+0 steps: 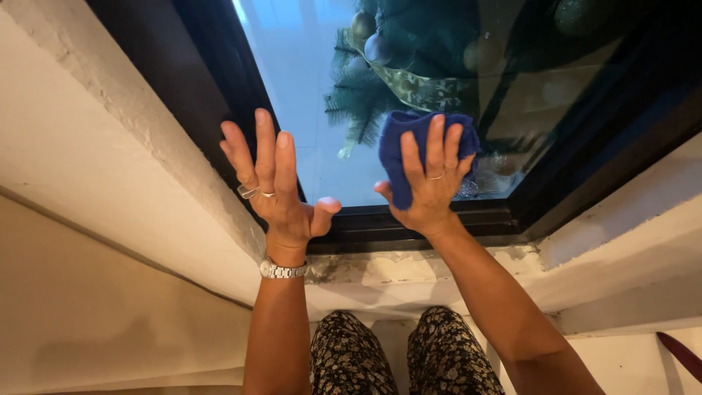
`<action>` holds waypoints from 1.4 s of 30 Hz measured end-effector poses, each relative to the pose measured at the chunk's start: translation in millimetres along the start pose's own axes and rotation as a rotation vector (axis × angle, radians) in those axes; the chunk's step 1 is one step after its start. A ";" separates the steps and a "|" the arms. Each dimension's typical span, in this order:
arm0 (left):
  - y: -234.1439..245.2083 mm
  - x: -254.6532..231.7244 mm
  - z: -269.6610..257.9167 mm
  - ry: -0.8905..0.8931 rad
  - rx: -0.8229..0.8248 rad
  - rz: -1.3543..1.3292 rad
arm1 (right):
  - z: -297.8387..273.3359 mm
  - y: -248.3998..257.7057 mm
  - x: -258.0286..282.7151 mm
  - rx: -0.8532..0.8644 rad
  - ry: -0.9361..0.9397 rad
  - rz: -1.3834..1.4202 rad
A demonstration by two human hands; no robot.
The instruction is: The person wipes a glass window pane with a blue cloth, moving the cloth in circular and back-and-forth motions across the surface. The person's hands and the cloth are visible throughout, with a Christmas tree reflected in the glass.
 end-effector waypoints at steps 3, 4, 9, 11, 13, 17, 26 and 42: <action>0.1 0.5 -1.1 0.004 0.008 0.000 | 2.9 -5.3 9.0 0.021 0.051 -0.041; 0.4 0.6 -1.4 0.003 0.008 -0.003 | 4.2 -7.0 12.9 0.035 0.097 -0.068; 1.6 1.6 -1.7 0.002 0.019 -0.008 | 17.9 -9.8 31.2 0.060 0.191 -0.090; 1.2 1.6 -1.8 -0.001 0.024 -0.010 | 23.5 -7.5 34.7 0.076 0.227 -0.090; 1.0 2.4 -2.3 0.001 0.017 -0.014 | 26.5 -9.6 39.1 0.275 0.322 -0.032; 2.0 2.9 -0.5 -0.016 0.010 -0.005 | 28.2 -3.2 39.1 0.453 0.376 0.044; 6.0 -0.3 0.6 -0.010 0.024 0.002 | 27.5 24.5 37.9 0.452 0.535 0.462; 8.4 -1.2 1.2 0.023 -0.003 -0.061 | 111.8 42.5 37.2 0.177 0.385 0.182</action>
Point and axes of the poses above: each hand's wrist, its own z-axis towards the middle knuckle, its own y-axis out of the back of the hand, x = y × z, the point moved 3 cm from there along z, towards the middle knuckle, and after that the axes turned 2 degrees about z, right-handed, at the moved point
